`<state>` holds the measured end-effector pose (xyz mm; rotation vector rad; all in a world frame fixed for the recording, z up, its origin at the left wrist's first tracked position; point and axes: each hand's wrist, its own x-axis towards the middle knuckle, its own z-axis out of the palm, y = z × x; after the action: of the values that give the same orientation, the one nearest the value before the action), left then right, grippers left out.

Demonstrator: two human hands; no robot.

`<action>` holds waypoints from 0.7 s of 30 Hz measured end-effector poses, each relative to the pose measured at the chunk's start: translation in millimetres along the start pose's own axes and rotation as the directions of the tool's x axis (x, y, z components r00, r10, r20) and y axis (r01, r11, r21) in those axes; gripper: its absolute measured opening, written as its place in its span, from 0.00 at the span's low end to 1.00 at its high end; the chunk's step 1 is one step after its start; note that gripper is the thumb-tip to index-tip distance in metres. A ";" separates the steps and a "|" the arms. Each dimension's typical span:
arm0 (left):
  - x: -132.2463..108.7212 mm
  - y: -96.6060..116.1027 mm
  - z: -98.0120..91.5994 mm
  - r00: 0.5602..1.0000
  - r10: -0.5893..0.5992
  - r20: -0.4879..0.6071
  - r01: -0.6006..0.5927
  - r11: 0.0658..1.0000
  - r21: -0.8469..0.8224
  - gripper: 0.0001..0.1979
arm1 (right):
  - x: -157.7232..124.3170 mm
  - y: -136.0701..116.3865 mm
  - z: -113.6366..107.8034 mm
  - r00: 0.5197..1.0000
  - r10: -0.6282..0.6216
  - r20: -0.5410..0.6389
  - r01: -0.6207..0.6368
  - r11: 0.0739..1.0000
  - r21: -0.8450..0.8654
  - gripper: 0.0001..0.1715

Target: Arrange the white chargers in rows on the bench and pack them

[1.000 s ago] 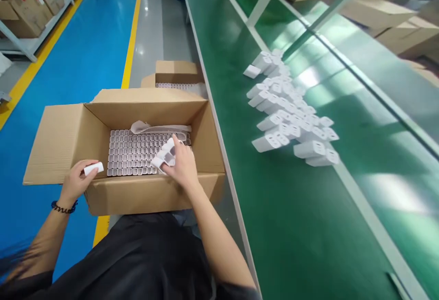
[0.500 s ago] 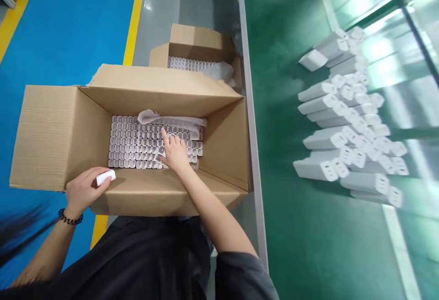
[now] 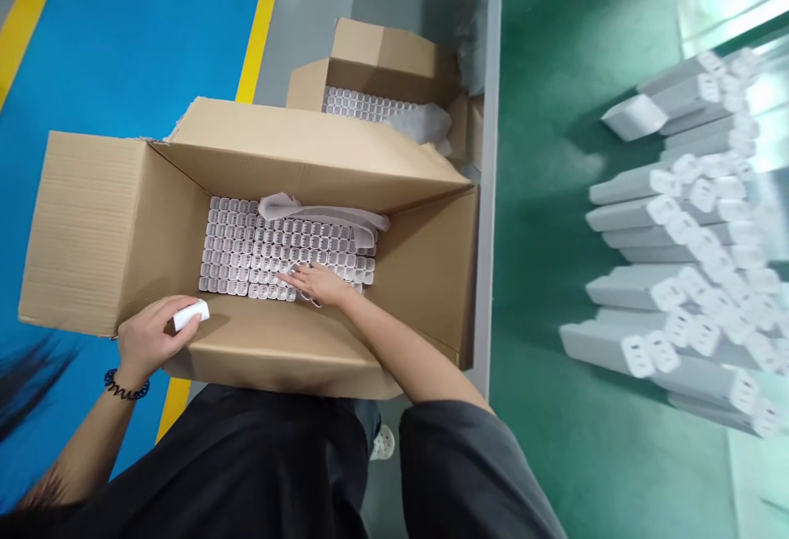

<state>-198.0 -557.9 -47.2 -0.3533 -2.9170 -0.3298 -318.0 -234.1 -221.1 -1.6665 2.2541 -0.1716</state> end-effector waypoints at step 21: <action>-1.9 0.3 -0.3 0.983 -0.146 0.109 0.139 0.988 0.067 0.07 | 4.7 13.5 151.0 0.940 -0.328 -0.097 0.326 0.945 -0.041 0.28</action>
<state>-196.1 -558.1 -47.2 -0.1594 -3.0643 -0.2498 -281.1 -219.5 -367.5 -2.0820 2.0377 -0.3166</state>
